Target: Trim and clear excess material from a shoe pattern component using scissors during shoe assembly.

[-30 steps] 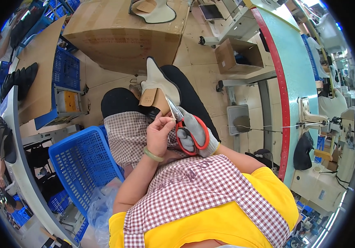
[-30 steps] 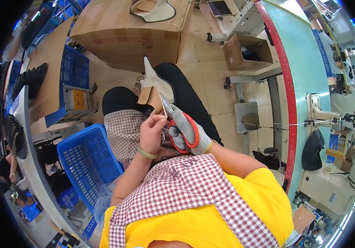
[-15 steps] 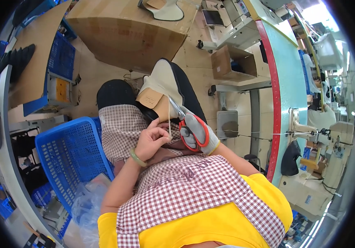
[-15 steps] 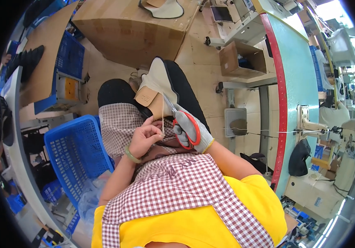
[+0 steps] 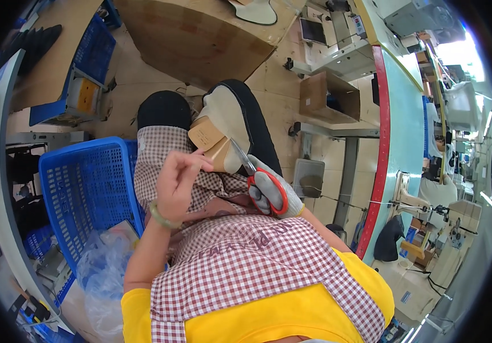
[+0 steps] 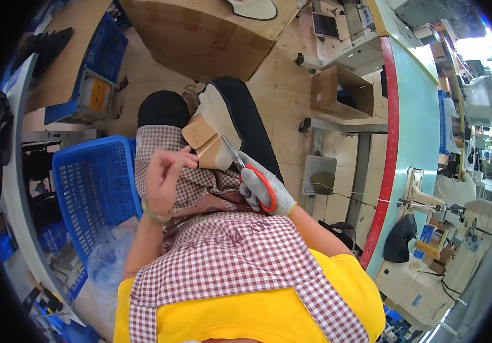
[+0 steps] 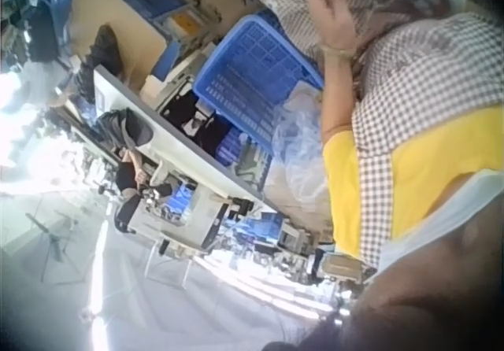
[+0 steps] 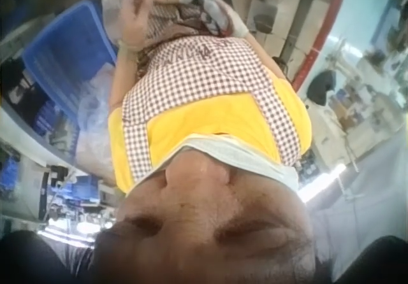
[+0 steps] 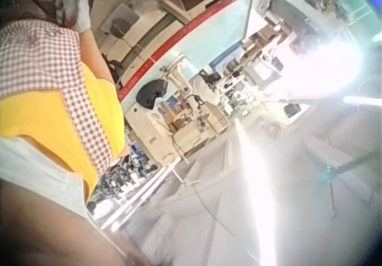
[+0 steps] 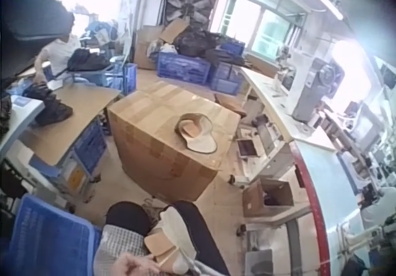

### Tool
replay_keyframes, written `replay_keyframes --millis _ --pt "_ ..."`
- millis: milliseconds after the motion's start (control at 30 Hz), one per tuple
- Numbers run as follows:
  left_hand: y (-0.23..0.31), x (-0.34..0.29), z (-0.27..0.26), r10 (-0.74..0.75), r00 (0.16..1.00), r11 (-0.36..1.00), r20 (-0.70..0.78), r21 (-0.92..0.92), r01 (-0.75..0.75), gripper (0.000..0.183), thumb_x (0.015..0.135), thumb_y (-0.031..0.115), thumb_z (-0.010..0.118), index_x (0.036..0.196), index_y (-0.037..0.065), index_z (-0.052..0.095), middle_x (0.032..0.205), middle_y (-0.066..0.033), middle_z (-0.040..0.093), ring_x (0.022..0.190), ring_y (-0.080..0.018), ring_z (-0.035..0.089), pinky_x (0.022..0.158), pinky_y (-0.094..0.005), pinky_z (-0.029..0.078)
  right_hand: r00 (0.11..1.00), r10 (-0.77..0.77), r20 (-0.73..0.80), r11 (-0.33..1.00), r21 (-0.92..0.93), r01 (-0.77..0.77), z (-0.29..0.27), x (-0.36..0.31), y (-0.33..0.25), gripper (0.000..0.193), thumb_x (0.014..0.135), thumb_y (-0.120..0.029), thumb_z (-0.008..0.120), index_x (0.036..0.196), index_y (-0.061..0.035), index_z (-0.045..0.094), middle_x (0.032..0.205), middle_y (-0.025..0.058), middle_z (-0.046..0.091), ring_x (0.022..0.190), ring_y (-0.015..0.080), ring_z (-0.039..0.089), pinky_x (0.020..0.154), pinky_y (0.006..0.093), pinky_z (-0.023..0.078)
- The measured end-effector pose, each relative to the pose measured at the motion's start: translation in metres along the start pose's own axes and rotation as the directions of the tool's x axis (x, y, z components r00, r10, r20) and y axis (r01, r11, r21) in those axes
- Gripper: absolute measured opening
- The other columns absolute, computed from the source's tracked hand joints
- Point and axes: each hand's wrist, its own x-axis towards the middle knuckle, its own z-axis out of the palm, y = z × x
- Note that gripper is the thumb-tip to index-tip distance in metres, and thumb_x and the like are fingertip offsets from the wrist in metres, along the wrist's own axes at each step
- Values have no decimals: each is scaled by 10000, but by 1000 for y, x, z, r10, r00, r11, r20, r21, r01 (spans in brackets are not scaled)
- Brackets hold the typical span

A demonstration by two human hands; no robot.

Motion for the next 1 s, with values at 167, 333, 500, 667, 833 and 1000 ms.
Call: replay_keyframes --millis 167,333,500,667,833,1000 --pt "-22 37 31 -75 993 787 -88 606 113 131 881 138 572 939 25 541 810 -177 634 724 -304 640 645 -382 496 1000 30 -5 999 -14 -30 4 -6 -7 688 926 -445 534 1475 -151 241 751 -23 517 511 27 391 442 180 349" --pt "-35 55 37 -282 959 467 26 877 114 155 792 171 623 866 36 605 775 -191 633 720 -371 624 643 -441 493 999 47 16 995 -87 -45 -4 -5 -10 702 925 -454 530 1482 -151 228 772 -12 523 530 32 396 455 185 355" --pt "-40 51 38 -138 990 691 12 717 88 84 767 106 620 799 29 635 778 -188 599 754 -352 610 670 -441 477 998 58 40 996 -70 -55 -10 0 -18 632 941 -393 513 1470 -150 266 720 -13 500 503 27 415 438 185 379" --pt "-41 47 42 -262 961 832 -91 484 273 72 742 51 630 789 -3 638 762 -166 549 710 -311 574 659 -393 451 996 62 57 991 -123 -54 -16 5 -24 627 941 -385 509 1468 -143 270 707 -14 491 498 30 406 434 180 369" --pt "-48 42 40 -390 911 846 -135 337 412 104 731 81 659 780 -12 655 741 -142 539 654 -253 551 608 -340 424 992 42 116 976 -219 -16 -23 9 -31 704 910 -445 542 1471 -129 256 722 -20 507 509 29 396 444 177 349" --pt "-50 41 41 -387 911 833 -144 370 412 110 747 62 665 801 -33 649 765 -75 600 679 -147 559 641 -268 441 992 42 122 959 -285 -6 -27 15 -38 713 906 -454 542 1471 -127 257 721 -18 496 510 28 386 445 169 338"
